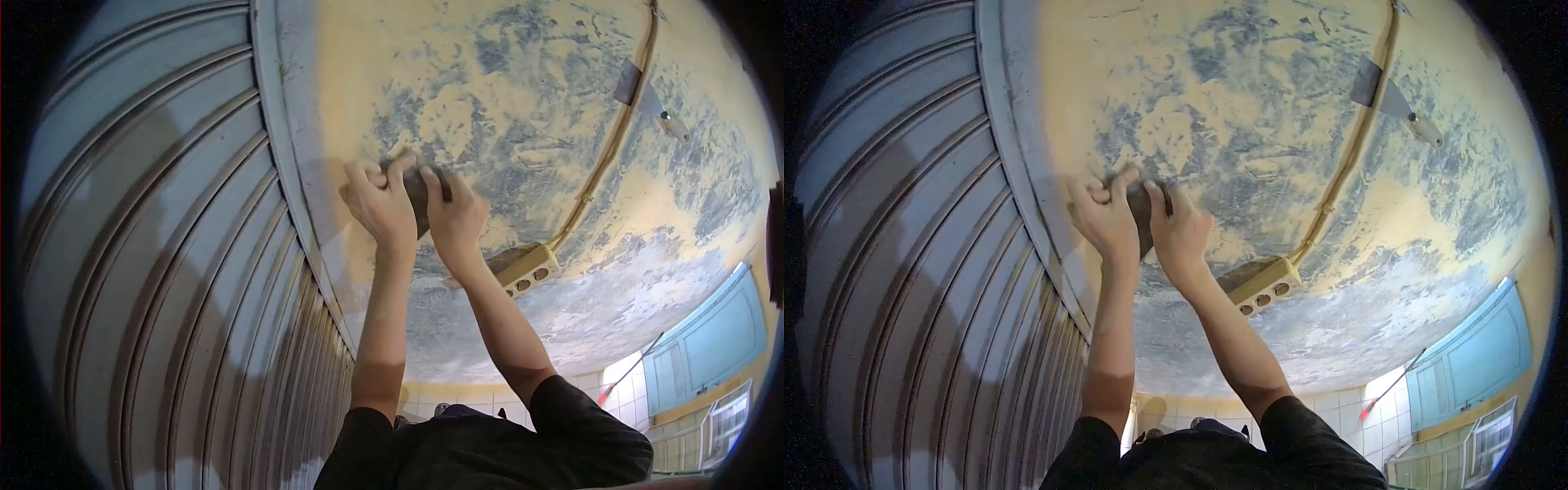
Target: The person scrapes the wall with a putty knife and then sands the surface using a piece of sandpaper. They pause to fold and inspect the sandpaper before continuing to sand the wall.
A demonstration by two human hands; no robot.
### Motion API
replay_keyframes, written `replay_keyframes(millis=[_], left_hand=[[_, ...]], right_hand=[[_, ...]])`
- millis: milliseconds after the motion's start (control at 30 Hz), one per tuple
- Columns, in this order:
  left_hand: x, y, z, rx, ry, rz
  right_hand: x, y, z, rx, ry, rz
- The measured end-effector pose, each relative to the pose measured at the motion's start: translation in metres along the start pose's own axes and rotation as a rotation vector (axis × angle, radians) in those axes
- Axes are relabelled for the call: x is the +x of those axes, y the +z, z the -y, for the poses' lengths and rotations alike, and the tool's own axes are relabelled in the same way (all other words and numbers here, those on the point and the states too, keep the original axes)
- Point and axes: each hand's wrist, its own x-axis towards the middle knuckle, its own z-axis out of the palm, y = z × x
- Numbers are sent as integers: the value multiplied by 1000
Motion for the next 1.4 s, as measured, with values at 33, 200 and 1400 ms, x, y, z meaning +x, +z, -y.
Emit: replay_keyframes(millis=[33,200,1400], left_hand=[[11,5,-5,-53,-45,2],[78,34,-55,-46,121,-63],[-312,-187,-69,45,-521,933]], right_hand=[[15,0,0,-21,-69,-54],[104,-14,34,-60,-108,-122],[-287,-277,-175,241,595,692]])
